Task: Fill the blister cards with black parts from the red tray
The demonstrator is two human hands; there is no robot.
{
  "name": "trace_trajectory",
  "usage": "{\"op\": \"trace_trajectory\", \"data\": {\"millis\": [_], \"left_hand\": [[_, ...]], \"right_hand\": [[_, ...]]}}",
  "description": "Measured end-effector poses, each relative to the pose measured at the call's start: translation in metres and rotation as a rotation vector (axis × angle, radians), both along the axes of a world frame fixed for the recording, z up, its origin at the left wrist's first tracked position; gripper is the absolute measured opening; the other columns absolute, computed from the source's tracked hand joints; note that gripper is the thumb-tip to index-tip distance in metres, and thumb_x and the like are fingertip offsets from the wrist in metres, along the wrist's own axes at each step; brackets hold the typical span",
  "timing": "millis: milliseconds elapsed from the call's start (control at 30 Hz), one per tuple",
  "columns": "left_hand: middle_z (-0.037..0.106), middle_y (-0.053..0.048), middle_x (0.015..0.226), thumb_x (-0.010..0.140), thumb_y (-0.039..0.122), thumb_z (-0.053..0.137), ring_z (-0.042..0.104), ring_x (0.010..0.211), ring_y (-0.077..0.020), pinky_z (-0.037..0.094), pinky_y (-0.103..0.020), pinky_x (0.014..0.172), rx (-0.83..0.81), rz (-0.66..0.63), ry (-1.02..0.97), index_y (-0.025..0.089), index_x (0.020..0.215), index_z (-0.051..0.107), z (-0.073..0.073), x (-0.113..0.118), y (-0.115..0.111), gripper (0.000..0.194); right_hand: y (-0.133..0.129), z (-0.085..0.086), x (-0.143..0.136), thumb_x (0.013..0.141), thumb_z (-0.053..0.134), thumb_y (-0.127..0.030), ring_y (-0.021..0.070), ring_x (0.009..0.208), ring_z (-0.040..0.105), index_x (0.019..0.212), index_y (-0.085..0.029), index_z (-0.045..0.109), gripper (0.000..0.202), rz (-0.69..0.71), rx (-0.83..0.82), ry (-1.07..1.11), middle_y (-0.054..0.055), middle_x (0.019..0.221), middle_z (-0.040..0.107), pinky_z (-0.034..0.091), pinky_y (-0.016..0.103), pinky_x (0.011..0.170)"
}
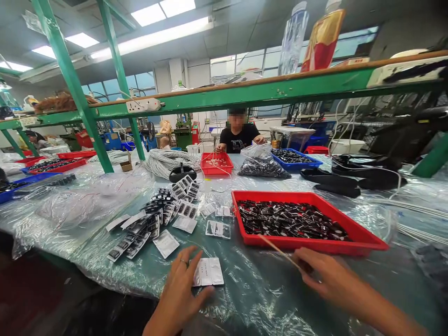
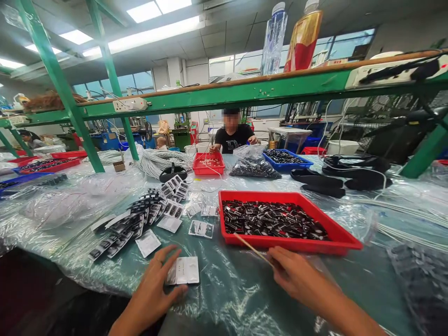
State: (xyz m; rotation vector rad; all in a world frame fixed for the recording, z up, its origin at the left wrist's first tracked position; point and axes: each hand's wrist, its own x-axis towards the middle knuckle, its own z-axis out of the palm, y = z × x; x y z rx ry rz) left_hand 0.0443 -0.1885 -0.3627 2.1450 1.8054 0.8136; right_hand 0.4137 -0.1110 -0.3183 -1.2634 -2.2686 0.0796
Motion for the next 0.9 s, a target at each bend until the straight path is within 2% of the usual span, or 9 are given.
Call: {"op": "trace_trajectory", "data": {"millis": [100, 167, 267, 333, 433, 500, 767, 900], "left_hand": [[0.057, -0.014, 0.132, 0.086, 0.040, 0.061, 0.051, 0.125, -0.0328, 0.040, -0.051, 0.108, -0.081, -0.130, -0.004, 0.021, 0.130, 0.057, 0.007, 0.010, 0.018, 0.048], [0.059, -0.014, 0.128, 0.085, 0.044, 0.063, 0.052, 0.121, -0.0344, 0.038, -0.054, 0.108, -0.078, -0.142, 0.011, 0.020, 0.127, 0.059, 0.005, 0.027, 0.025, 0.048], [0.058, -0.014, 0.128, 0.081, 0.045, 0.069, 0.051, 0.121, -0.0357, 0.039, -0.053, 0.105, -0.064, -0.146, 0.030, 0.021, 0.126, 0.059, 0.003, 0.055, 0.028, 0.051], [0.059, -0.013, 0.124, 0.080, 0.043, 0.071, 0.052, 0.117, -0.0347, 0.041, -0.050, 0.101, -0.071, -0.161, 0.040, 0.020, 0.124, 0.060, 0.002, 0.065, 0.029, 0.051], [0.059, -0.012, 0.122, 0.079, 0.039, 0.071, 0.053, 0.113, -0.0333, 0.042, -0.048, 0.099, -0.060, -0.150, 0.033, 0.019, 0.124, 0.060, 0.000, 0.069, 0.031, 0.051], [0.059, -0.012, 0.122, 0.079, 0.039, 0.071, 0.052, 0.115, -0.0337, 0.040, -0.049, 0.100, -0.041, -0.144, 0.025, 0.019, 0.124, 0.059, -0.002, 0.068, 0.032, 0.051], [0.059, -0.012, 0.122, 0.079, 0.036, 0.069, 0.051, 0.114, -0.0339, 0.039, -0.051, 0.099, -0.043, -0.182, 0.004, 0.018, 0.123, 0.059, -0.003, 0.067, 0.034, 0.048], [0.058, -0.012, 0.122, 0.077, 0.034, 0.072, 0.051, 0.114, -0.0344, 0.039, -0.051, 0.098, -0.053, -0.177, -0.018, 0.019, 0.125, 0.058, -0.004, 0.066, 0.037, 0.053]], "right_hand": [[-0.017, 0.028, -0.034, 0.082, 0.053, -0.027, 0.0219, 0.069, 0.063, 0.072, -0.025, 0.056, 0.012, 0.112, -0.353, 0.372, 0.004, 0.075, 0.066, 0.052, 0.033, 0.066], [-0.023, 0.034, -0.064, 0.083, 0.051, -0.028, 0.0202, 0.069, 0.059, 0.068, -0.023, 0.054, 0.016, 0.206, -0.514, 0.707, 0.003, 0.073, 0.061, 0.049, 0.032, 0.066], [-0.018, 0.028, -0.115, 0.072, 0.061, -0.030, 0.0140, 0.058, 0.044, 0.061, -0.020, 0.054, 0.016, 0.327, -0.690, 1.207, 0.001, 0.065, 0.050, 0.039, 0.027, 0.054], [-0.009, 0.019, -0.145, 0.075, 0.063, -0.040, 0.0110, 0.050, 0.033, 0.053, -0.021, 0.045, 0.034, 0.344, -0.769, 1.383, -0.003, 0.056, 0.038, 0.032, 0.025, 0.047], [0.007, 0.004, -0.174, 0.083, 0.059, -0.053, 0.0080, 0.042, 0.016, 0.047, -0.023, 0.027, 0.057, 0.307, -0.768, 1.436, -0.008, 0.045, 0.021, 0.018, 0.025, 0.040], [0.014, -0.003, -0.182, 0.083, 0.061, -0.055, 0.0070, 0.040, 0.012, 0.046, -0.023, 0.024, 0.061, 0.287, -0.749, 1.451, -0.009, 0.043, 0.018, 0.012, 0.026, 0.040], [0.026, -0.017, -0.194, 0.079, 0.067, -0.056, 0.0061, 0.038, 0.014, 0.045, -0.024, 0.027, 0.061, 0.268, -0.689, 1.435, -0.010, 0.041, 0.019, 0.011, 0.027, 0.040], [0.027, -0.019, -0.198, 0.078, 0.068, -0.055, 0.0059, 0.038, 0.015, 0.044, -0.024, 0.030, 0.060, 0.272, -0.694, 1.396, -0.010, 0.040, 0.022, 0.011, 0.027, 0.040]]}}
